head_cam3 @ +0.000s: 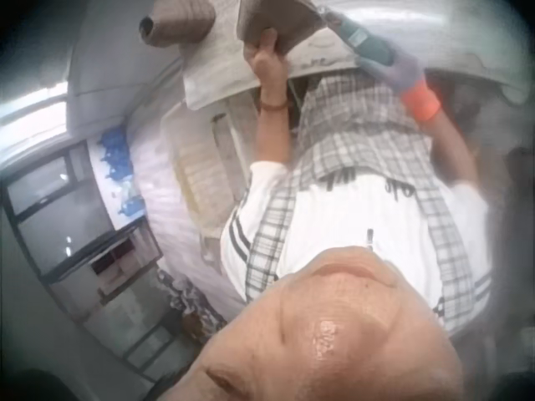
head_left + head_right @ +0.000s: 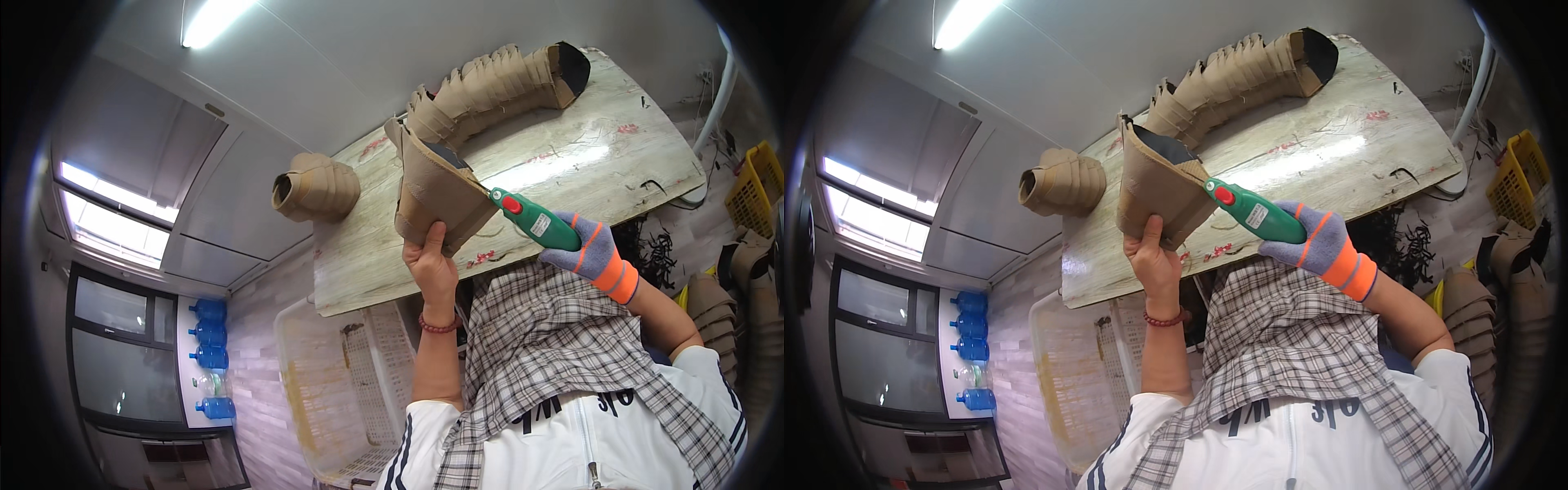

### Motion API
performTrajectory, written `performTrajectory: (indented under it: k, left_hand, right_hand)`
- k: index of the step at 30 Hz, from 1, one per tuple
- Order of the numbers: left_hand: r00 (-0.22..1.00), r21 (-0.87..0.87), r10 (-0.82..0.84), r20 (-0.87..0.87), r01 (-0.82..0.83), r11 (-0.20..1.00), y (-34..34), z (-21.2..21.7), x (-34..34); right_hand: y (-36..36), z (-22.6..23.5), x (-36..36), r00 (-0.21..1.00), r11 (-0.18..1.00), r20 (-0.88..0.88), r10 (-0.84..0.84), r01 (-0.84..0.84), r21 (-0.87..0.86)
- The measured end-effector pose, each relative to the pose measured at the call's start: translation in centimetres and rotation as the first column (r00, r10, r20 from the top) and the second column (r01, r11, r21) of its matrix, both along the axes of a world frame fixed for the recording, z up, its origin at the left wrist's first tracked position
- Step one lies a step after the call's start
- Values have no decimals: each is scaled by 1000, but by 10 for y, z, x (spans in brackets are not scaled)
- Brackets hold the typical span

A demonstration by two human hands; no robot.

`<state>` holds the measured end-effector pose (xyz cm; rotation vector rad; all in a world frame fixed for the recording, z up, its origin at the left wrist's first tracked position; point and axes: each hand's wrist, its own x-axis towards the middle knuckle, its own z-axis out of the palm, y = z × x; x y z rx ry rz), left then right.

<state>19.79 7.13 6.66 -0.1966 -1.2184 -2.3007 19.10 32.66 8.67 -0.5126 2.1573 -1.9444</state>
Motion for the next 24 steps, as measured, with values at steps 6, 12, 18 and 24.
performTrajectory:
  k: [6, 12, 18, 24]
  left_hand:
    - [997, -145, 54, 47, -46, 988, 16, -5, -2]
    - [939, -718, 338, -60, -276, 639, 14, -23, 5]
    - [918, -877, 260, -299, -372, 305, 7, -39, 4]
    - [937, -920, 171, -303, -335, 205, 5, -51, 12]
  right_hand:
    - [1, -6, -2, 999, 997, -33, -35, 32, -76]
    - [-2, -1, -11, 996, 995, 13, -84, 85, -55]
    - [-4, 9, -18, 987, 997, 154, -56, 63, -41]
    - [-4, 20, -20, 977, 989, 207, -48, 75, -128]
